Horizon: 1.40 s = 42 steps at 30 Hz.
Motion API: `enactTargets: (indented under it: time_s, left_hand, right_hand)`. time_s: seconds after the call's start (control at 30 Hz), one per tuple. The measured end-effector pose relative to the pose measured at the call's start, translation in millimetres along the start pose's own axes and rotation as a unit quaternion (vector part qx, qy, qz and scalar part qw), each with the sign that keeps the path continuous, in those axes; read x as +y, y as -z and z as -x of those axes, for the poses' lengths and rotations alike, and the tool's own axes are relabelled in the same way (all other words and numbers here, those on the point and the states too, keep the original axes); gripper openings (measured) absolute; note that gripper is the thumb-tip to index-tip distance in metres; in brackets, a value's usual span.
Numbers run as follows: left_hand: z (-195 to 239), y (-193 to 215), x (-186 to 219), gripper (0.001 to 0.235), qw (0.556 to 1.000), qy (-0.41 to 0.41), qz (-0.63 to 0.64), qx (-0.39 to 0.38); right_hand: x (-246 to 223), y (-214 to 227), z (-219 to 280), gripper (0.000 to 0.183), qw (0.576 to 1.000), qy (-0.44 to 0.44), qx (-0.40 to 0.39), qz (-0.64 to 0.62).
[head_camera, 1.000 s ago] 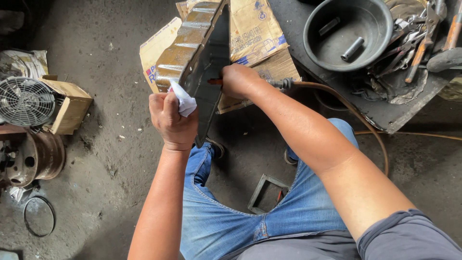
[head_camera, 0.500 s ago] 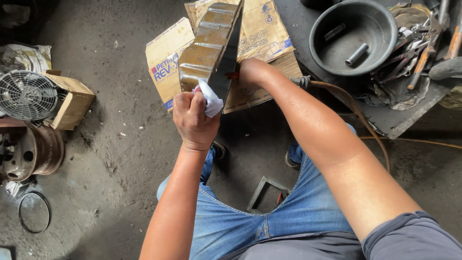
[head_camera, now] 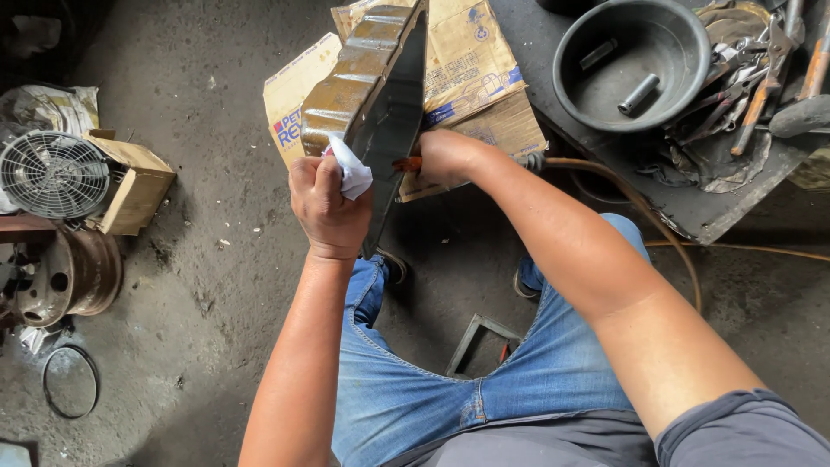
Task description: The person cleans a metal part using a screwdriver to scrape residue and a cloth to wipe the surface. They work on both the exterior and interior of the part, which is placed on a cardboard box.
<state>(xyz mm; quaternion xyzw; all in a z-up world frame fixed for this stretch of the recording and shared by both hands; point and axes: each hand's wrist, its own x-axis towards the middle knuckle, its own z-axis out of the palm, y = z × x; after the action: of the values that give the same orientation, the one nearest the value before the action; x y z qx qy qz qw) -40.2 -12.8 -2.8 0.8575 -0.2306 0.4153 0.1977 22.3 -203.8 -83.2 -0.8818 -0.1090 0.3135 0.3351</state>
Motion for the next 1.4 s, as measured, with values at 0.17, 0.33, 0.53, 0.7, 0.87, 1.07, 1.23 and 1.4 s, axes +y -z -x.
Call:
enactTargets:
  time_s: [0.17,0.33,0.53,0.7,0.87,1.07,1.23,1.4]
  left_hand:
    - [4.5,1.0,-2.7,0.026,1.000,0.000,0.002,0.002]
    - [-1.4,6.7,-8.3,0.029,1.000,0.003,0.003,0.000]
    - [-6.2,13.1,-24.2,0.031,0.999,0.011,0.044,-0.013]
    - [4.3,14.5,-53.4,0.029,0.999,0.016,0.037,-0.021]
    - [7.0,18.3,-67.6,0.029,1.000,0.016,0.009,-0.022]
    - [2.5,19.0,-61.0,0.030,1.000,0.018,0.010,-0.020]
    - [-1.8,19.0,-43.5,0.032,0.999,0.027,0.004,-0.022]
    - [-0.7,17.9,-42.9,0.033,0.999,0.026,0.008,-0.016]
  right_hand:
    - [-4.1,-9.9,-0.7,0.041,0.999,0.018,-0.005,-0.032]
    - [-26.4,-2.5,19.1,0.040,0.995,0.054,-0.029,-0.082]
    - [-16.5,-3.1,-0.6,0.035,0.999,0.021,0.017,0.030]
    - [-24.7,-5.9,-8.0,0.031,0.988,0.094,0.048,-0.115]
    - [-33.9,1.9,-9.8,0.024,0.968,0.131,0.149,-0.155]
    - [-43.6,12.0,-0.8,0.018,0.977,0.091,0.181,-0.069]
    - [-40.1,1.1,-19.4,0.016,0.981,0.047,0.180,-0.056]
    - [-47.2,10.1,7.3,0.023,0.988,0.042,0.149,-0.023]
